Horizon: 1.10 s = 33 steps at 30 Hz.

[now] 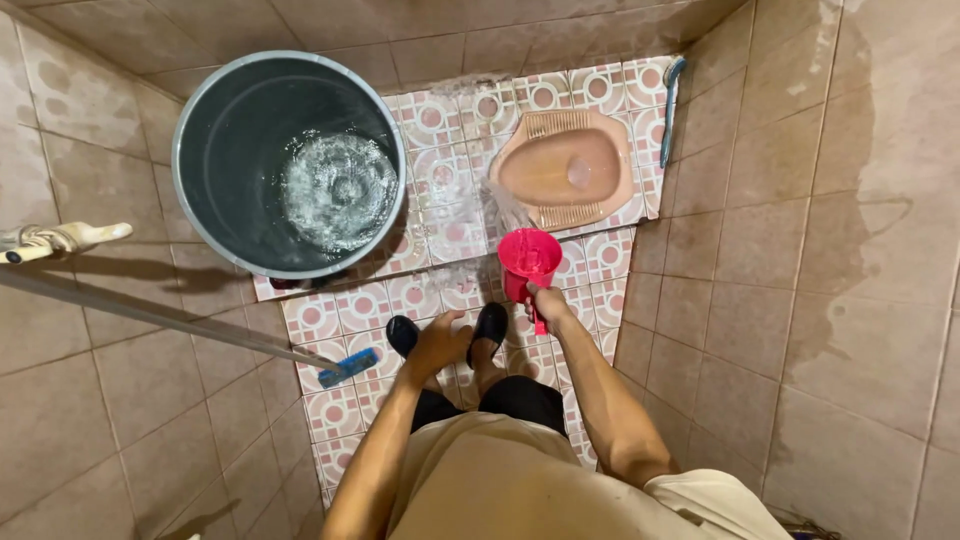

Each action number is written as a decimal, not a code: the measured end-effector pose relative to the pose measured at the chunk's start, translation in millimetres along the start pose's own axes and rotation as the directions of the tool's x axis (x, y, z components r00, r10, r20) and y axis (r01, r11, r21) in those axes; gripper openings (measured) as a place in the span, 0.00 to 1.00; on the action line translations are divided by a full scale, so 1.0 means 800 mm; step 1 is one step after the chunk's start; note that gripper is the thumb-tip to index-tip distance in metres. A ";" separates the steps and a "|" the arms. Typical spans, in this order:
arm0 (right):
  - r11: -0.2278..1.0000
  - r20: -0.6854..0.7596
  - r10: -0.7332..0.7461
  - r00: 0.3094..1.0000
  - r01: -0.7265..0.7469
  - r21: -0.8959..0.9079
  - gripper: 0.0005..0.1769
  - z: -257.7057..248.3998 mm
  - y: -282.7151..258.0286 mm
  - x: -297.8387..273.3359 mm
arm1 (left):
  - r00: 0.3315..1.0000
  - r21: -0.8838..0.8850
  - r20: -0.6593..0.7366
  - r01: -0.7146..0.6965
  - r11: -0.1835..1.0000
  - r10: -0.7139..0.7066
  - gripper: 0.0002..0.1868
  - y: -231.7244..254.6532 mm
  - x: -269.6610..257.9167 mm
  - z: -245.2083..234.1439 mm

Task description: Cleaning a bathroom including mopping the floor and organizing toiletries.

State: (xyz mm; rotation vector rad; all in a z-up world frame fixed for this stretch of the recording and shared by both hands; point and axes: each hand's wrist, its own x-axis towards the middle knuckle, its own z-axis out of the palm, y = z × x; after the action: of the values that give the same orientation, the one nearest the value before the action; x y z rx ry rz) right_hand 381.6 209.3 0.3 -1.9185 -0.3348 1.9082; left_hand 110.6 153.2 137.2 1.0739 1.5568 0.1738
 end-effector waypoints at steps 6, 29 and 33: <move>0.998 0.043 -0.021 0.999 0.023 -0.055 0.21 -0.041 0.051 -0.037 | 0.995 0.002 -0.016 -0.098 0.995 0.098 0.30 -0.099 0.019 0.029; 0.629 0.706 0.065 0.705 -0.579 0.520 0.26 -0.031 -0.279 0.132 | 0.964 -0.274 -0.112 0.203 0.940 -0.241 0.24 -0.224 -0.057 0.001; 0.524 0.716 -0.224 0.661 -0.538 0.660 0.27 -0.061 -0.272 0.120 | 0.969 -0.244 -0.117 0.186 0.952 -0.219 0.24 -0.197 -0.046 -0.013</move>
State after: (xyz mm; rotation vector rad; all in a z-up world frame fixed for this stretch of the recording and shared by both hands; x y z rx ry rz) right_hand 458.5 439.0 10.7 -0.4483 0.5668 2.2686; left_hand 15.2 43.1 66.4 0.7261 1.7174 0.2883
